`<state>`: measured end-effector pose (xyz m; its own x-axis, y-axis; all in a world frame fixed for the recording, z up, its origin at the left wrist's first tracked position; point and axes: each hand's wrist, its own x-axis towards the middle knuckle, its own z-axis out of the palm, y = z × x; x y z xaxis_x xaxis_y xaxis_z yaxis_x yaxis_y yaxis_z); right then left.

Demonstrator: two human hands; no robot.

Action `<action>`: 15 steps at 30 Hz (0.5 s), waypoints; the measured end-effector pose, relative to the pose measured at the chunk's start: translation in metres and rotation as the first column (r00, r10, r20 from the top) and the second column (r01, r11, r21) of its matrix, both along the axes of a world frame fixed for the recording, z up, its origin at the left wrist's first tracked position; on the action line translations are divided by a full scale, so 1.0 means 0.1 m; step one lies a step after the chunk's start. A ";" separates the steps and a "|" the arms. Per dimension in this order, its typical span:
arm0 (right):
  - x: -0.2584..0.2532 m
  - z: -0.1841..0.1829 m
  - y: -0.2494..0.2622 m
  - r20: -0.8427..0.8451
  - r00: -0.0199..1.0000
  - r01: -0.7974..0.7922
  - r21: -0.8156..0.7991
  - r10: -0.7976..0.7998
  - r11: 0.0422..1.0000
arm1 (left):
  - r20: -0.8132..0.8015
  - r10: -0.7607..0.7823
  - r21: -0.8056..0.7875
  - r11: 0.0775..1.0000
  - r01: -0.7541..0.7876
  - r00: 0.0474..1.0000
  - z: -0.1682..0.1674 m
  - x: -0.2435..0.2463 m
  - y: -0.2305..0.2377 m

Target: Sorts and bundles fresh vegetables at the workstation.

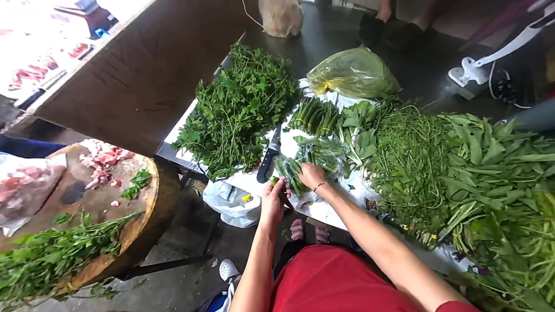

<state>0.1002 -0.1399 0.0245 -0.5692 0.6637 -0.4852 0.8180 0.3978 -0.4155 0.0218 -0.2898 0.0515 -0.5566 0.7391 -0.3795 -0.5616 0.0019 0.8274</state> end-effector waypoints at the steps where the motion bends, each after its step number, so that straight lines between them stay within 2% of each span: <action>1: 0.05 -0.01 0.04 -0.020 0.999 0.032 -0.049 -0.033 0.998 | 0.026 -0.001 0.000 1.000 0.001 1.000 0.02 0.02 0.01; 4: 0.44 0.02 0.14 -0.161 0.959 0.182 -0.275 -0.232 0.944 | 0.098 0.006 0.005 1.000 -0.007 0.995 0.03 0.05 0.03; 6: 0.79 0.11 0.10 -0.239 0.910 0.226 -0.400 -0.339 0.888 | 0.137 -0.016 0.031 0.999 0.012 0.990 0.03 0.08 0.04; 11: 1.21 0.39 -0.38 -0.420 0.714 0.130 -0.706 -0.560 0.696 | 0.168 -0.148 0.142 0.982 0.125 0.975 0.00 0.25 0.15; 13: 1.22 0.40 -0.49 -0.449 0.671 0.093 -0.738 -0.590 0.668 | 0.152 -0.218 0.217 0.959 0.182 0.964 -0.01 0.32 0.22; 15: 1.20 0.38 -0.53 -0.471 0.672 0.069 -0.729 -0.571 0.681 | 0.145 -0.253 0.238 0.947 0.215 0.956 0.01 0.37 0.27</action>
